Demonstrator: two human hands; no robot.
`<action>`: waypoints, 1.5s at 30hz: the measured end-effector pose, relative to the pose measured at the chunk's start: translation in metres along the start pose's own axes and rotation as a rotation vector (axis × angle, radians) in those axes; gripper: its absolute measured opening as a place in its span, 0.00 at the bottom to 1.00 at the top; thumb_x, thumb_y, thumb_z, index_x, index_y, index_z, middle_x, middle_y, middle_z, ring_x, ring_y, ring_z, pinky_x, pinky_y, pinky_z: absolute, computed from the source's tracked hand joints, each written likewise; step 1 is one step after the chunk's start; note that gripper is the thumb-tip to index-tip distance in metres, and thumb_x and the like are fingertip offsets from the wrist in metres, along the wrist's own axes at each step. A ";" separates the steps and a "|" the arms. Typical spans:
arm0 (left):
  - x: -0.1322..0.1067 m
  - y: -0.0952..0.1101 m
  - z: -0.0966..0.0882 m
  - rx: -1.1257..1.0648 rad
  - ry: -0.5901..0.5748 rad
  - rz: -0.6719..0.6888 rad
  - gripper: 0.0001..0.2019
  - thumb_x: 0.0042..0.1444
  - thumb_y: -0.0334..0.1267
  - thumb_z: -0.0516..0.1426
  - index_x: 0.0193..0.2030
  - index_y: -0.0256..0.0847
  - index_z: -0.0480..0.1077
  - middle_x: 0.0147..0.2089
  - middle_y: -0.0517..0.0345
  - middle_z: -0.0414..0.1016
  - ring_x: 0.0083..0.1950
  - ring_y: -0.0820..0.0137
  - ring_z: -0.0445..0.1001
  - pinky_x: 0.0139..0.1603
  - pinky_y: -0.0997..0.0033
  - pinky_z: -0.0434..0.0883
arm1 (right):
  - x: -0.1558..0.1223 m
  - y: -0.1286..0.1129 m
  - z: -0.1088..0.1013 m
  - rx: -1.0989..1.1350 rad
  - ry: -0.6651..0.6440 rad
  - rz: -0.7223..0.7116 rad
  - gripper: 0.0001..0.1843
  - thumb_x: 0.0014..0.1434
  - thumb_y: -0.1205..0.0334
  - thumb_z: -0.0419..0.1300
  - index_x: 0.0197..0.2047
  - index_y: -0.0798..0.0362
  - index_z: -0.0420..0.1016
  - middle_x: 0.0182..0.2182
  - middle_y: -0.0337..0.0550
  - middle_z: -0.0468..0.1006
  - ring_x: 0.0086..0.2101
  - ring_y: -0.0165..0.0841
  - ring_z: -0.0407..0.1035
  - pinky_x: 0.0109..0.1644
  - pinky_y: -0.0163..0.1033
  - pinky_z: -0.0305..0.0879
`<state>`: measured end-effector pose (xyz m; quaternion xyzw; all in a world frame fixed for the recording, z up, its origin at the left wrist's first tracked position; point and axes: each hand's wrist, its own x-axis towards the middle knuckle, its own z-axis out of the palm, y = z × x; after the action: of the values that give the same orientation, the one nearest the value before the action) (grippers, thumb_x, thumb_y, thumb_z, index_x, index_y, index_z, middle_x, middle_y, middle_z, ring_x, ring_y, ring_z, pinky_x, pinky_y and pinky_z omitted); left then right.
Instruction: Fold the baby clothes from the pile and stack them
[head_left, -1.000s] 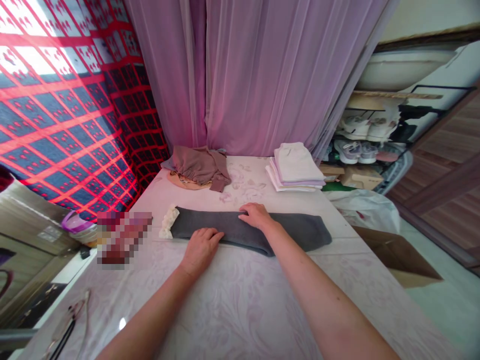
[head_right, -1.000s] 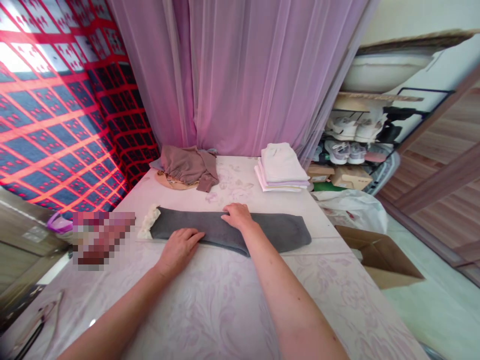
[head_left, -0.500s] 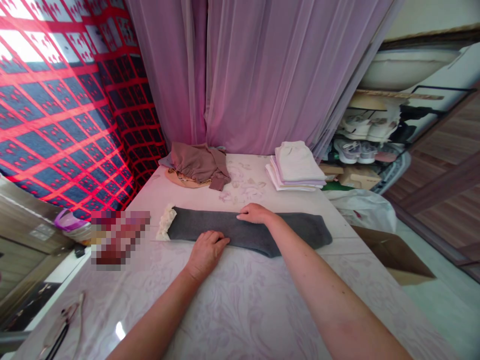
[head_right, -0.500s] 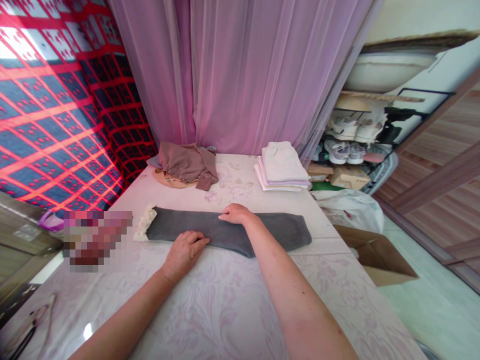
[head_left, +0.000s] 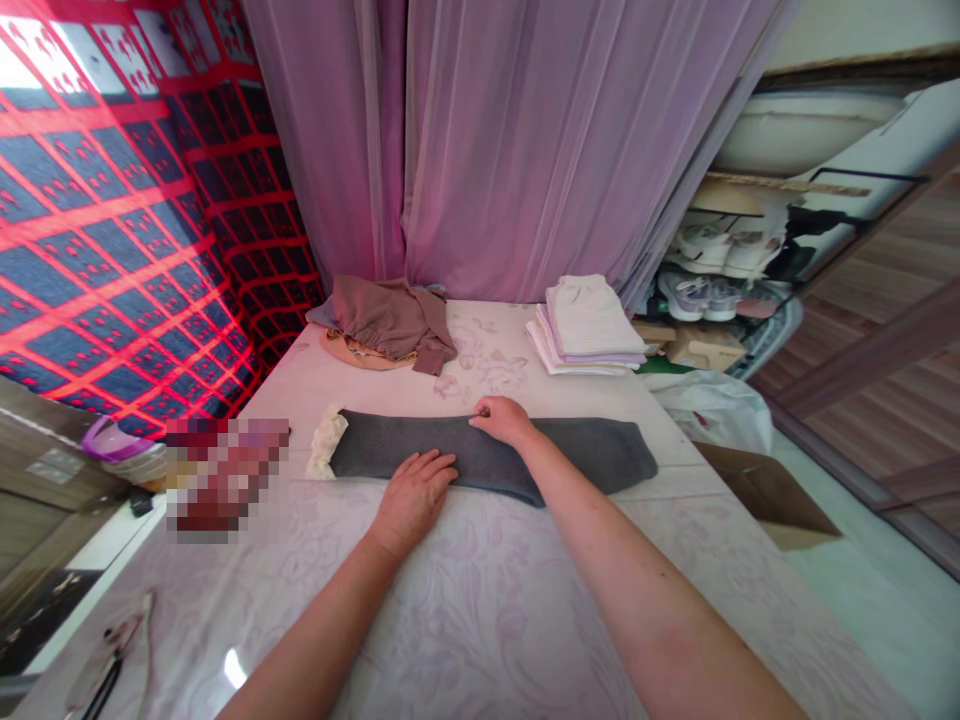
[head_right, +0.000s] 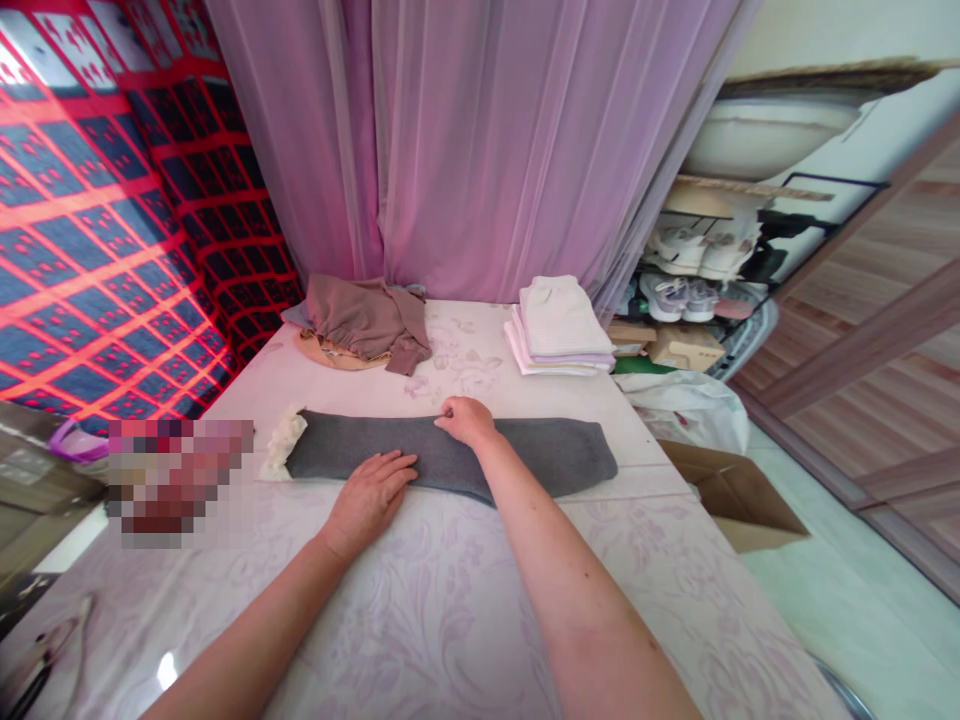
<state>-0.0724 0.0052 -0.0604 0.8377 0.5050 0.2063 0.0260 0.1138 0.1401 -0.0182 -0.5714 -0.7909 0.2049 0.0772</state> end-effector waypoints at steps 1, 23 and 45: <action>0.000 0.001 -0.001 -0.001 -0.011 -0.005 0.14 0.59 0.30 0.51 0.47 0.48 0.72 0.57 0.58 0.74 0.60 0.61 0.68 0.61 0.50 0.62 | -0.004 -0.001 0.003 -0.012 0.051 0.004 0.11 0.57 0.58 0.59 0.42 0.50 0.76 0.40 0.42 0.79 0.40 0.34 0.70 0.43 0.36 0.61; 0.030 -0.021 -0.025 0.197 -0.238 -0.362 0.30 0.62 0.56 0.42 0.66 0.44 0.58 0.71 0.51 0.51 0.71 0.53 0.48 0.66 0.39 0.45 | -0.078 0.020 0.023 -0.223 0.029 -0.182 0.29 0.66 0.49 0.41 0.67 0.48 0.55 0.67 0.44 0.53 0.65 0.37 0.45 0.66 0.51 0.40; 0.032 -0.023 -0.026 0.245 -0.381 -0.415 0.38 0.58 0.63 0.39 0.70 0.44 0.48 0.73 0.52 0.40 0.72 0.51 0.39 0.64 0.32 0.42 | -0.122 0.079 0.007 -0.344 0.132 -0.016 0.29 0.66 0.48 0.38 0.67 0.46 0.54 0.67 0.43 0.51 0.65 0.38 0.45 0.66 0.54 0.42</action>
<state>-0.0883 0.0392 -0.0322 0.7372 0.6724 -0.0264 0.0606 0.2213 0.0457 -0.0433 -0.5821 -0.8120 0.0281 0.0315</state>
